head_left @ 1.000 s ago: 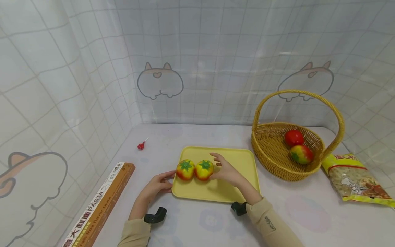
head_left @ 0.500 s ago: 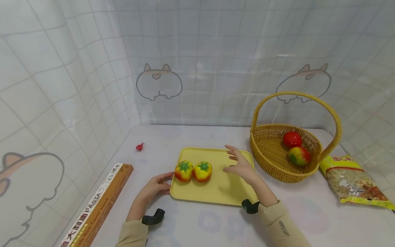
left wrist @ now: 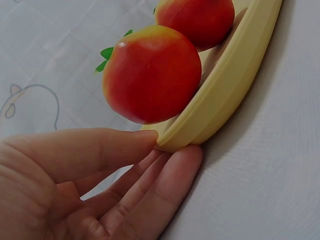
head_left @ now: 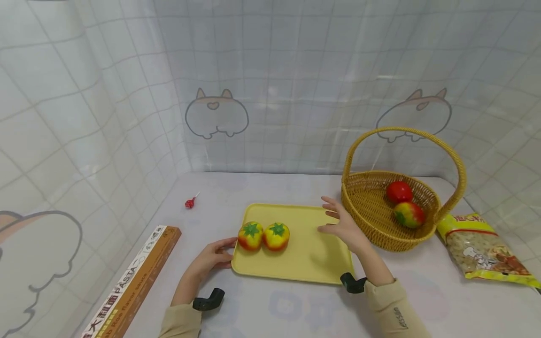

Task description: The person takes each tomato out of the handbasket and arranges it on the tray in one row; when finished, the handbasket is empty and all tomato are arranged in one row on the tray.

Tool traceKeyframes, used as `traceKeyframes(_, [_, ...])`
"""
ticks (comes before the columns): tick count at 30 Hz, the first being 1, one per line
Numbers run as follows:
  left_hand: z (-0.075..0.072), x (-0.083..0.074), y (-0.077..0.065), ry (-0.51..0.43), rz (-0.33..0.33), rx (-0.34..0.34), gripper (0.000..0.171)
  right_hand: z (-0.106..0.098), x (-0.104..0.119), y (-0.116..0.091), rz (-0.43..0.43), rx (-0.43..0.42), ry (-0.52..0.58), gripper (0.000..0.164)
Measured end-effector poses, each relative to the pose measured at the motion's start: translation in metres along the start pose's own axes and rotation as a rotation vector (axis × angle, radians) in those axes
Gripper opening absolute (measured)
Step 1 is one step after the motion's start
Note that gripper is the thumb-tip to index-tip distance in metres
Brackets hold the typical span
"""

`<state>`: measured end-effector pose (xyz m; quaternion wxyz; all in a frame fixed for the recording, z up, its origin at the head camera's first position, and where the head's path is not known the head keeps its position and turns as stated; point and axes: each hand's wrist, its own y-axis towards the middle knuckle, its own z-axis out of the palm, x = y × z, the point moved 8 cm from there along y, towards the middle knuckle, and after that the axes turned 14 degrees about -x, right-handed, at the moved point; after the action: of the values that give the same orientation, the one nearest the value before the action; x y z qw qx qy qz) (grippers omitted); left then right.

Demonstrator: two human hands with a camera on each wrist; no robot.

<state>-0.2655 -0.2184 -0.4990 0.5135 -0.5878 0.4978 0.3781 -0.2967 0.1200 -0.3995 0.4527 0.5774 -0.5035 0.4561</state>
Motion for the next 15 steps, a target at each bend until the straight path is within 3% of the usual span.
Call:
traceKeyframes(6, [0.001, 0.001, 0.000, 0.002, 0.002, 0.002, 0.059, -0.019, 0.003, -0.001, -0.017, -0.034, -0.010, 0.077])
traceKeyframes(15, [0.000, 0.001, 0.001, 0.011, -0.003, -0.006, 0.059, -0.059, 0.010, -0.002, -0.033, -0.175, -0.104, 0.075])
